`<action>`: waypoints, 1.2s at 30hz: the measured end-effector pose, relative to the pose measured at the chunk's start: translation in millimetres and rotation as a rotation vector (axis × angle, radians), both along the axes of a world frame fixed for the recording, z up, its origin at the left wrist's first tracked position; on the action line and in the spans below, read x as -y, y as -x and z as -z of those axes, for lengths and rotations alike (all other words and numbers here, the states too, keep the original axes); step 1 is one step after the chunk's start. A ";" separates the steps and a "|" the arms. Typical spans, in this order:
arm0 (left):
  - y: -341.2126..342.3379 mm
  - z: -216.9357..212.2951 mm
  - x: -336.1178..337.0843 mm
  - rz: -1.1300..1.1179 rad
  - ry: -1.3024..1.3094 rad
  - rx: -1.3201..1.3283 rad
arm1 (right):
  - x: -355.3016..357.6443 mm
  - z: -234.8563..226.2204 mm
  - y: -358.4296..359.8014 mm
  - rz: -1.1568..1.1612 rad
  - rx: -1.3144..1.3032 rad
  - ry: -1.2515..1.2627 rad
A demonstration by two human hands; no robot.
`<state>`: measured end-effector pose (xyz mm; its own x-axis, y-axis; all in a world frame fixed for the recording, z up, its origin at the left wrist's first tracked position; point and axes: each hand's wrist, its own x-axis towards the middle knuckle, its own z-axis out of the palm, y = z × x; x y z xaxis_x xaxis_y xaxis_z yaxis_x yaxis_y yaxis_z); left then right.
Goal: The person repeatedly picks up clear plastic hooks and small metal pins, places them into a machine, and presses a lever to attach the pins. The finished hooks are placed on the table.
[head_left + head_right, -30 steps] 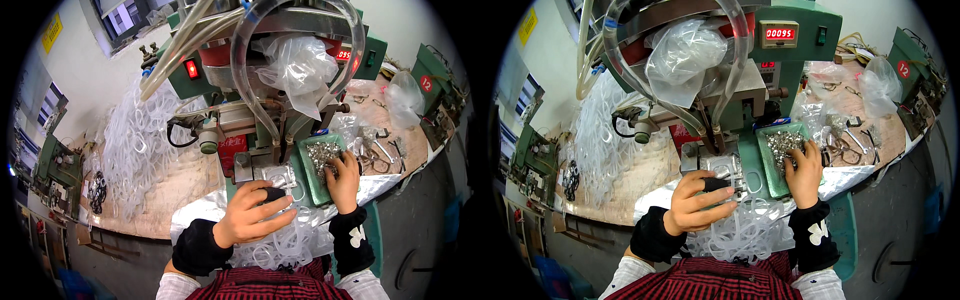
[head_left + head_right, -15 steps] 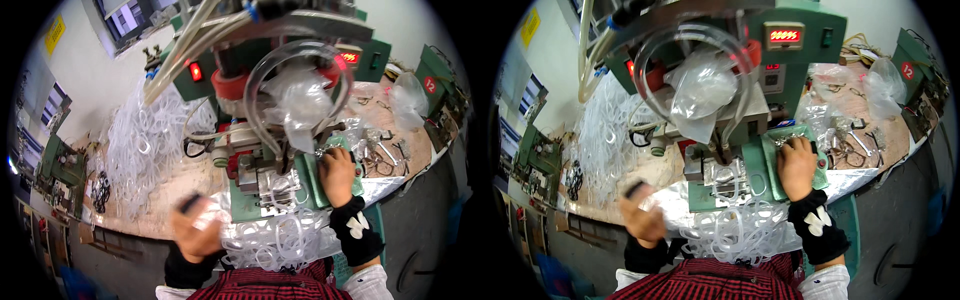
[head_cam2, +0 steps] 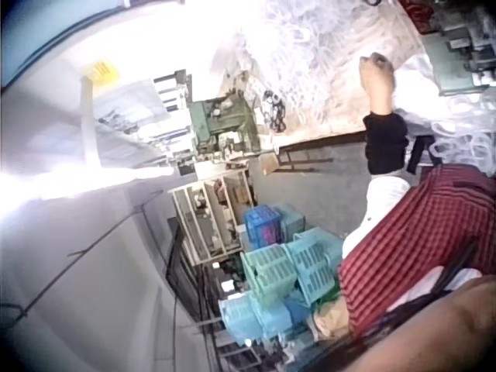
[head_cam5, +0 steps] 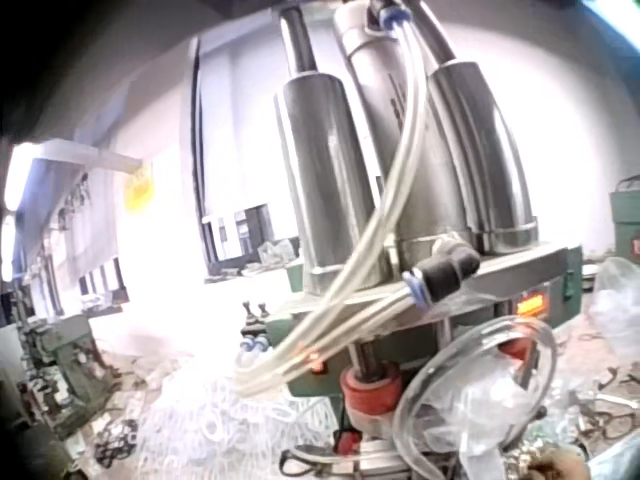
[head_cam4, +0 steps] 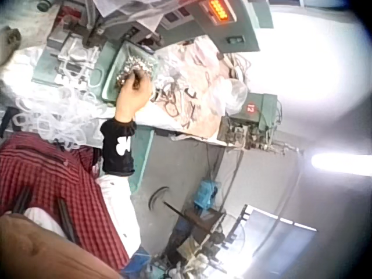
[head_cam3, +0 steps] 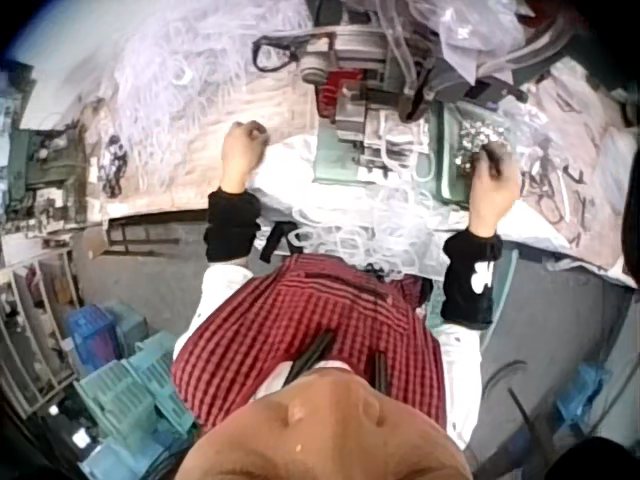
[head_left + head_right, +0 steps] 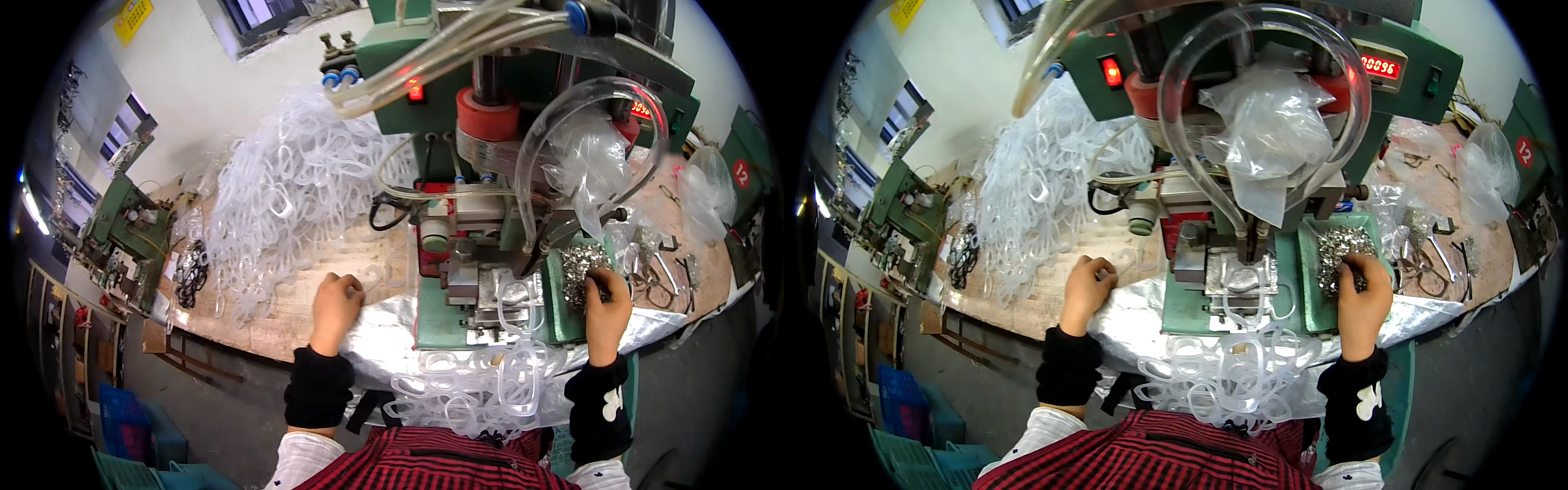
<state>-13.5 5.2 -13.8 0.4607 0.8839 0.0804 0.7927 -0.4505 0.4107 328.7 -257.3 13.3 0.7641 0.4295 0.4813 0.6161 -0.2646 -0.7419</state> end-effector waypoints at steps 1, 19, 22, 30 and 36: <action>0.7 2.1 -3.9 0.002 0.000 0.023 | 9.1 2.8 0.3 0.012 -0.064 -0.026; -49.7 -21.8 24.7 0.118 0.548 1.129 | -51.4 -68.9 73.5 -0.346 -0.446 -0.387; -73.3 -59.2 48.8 0.179 0.537 1.277 | -52.4 -69.3 77.1 -0.349 -0.503 -0.425; -133.5 -187.7 95.8 0.510 -0.235 1.198 | -52.7 -96.7 91.8 -0.482 -0.762 -0.531; -109.9 -146.3 124.6 0.714 0.743 1.196 | -15.2 -87.1 66.6 -0.509 -0.267 -0.162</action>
